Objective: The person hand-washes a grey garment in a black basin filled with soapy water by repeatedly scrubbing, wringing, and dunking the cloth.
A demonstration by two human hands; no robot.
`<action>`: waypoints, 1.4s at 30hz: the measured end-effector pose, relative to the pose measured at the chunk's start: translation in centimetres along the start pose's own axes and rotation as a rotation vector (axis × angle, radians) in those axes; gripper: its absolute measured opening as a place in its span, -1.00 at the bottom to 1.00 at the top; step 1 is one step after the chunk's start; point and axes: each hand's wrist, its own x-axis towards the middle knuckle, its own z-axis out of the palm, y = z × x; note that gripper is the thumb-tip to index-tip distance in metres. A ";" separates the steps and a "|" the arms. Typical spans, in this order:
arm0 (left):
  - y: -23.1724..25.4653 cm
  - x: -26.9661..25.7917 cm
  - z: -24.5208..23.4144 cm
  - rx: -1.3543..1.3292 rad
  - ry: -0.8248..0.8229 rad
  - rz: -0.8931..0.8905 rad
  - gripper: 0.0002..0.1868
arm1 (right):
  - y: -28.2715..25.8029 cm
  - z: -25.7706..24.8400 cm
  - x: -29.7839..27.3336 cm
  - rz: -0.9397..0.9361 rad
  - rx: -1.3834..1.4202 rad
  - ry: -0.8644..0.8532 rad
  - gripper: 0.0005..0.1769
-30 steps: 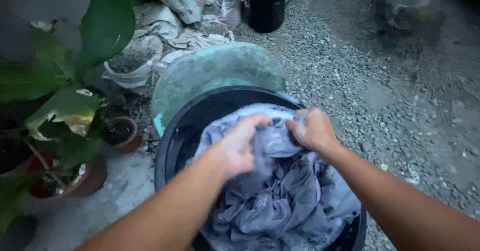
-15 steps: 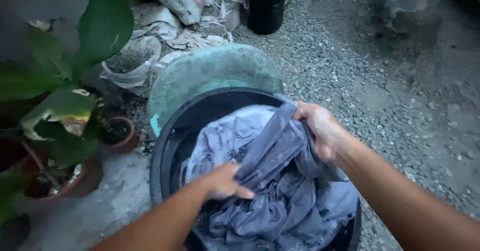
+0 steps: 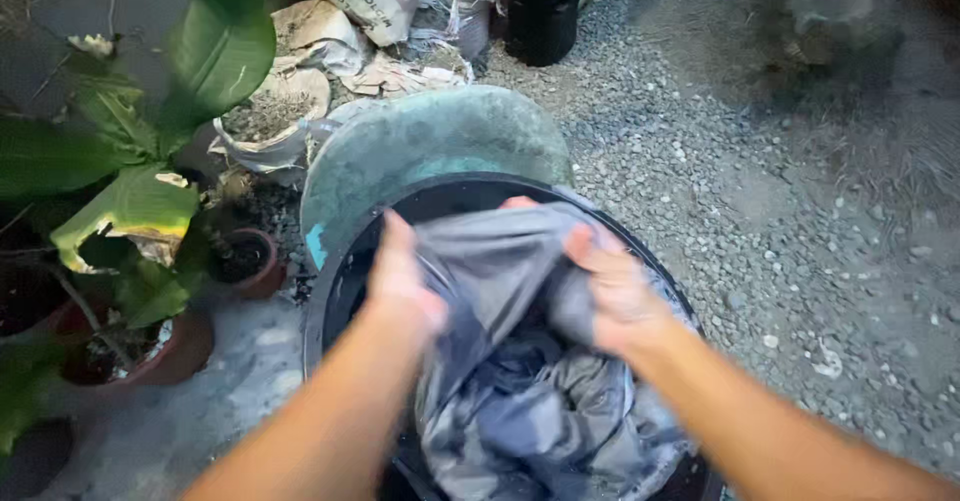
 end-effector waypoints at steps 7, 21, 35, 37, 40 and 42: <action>-11.9 9.3 -4.8 0.096 0.044 -0.310 -0.21 | 4.2 1.0 3.5 -0.662 -1.167 0.550 -0.57; -8.5 10.1 2.2 0.328 -0.097 -0.150 -0.25 | 2.3 -2.7 7.4 -0.729 -1.157 0.350 -0.77; -8.3 8.2 1.7 0.349 -0.173 -0.166 -0.29 | -0.3 0.5 3.5 -0.256 -0.438 0.343 -0.70; -8.1 8.0 2.2 0.287 -0.309 -0.172 -0.29 | 0.3 3.5 2.7 -0.320 -0.390 0.335 -0.57; -8.8 7.2 2.0 0.232 -0.388 -0.203 -0.30 | 3.5 4.8 2.3 -0.650 -1.030 0.318 -0.53; -9.9 6.5 1.5 0.268 -0.331 -0.205 -0.30 | 4.1 2.9 3.1 -0.799 -1.169 0.432 -0.48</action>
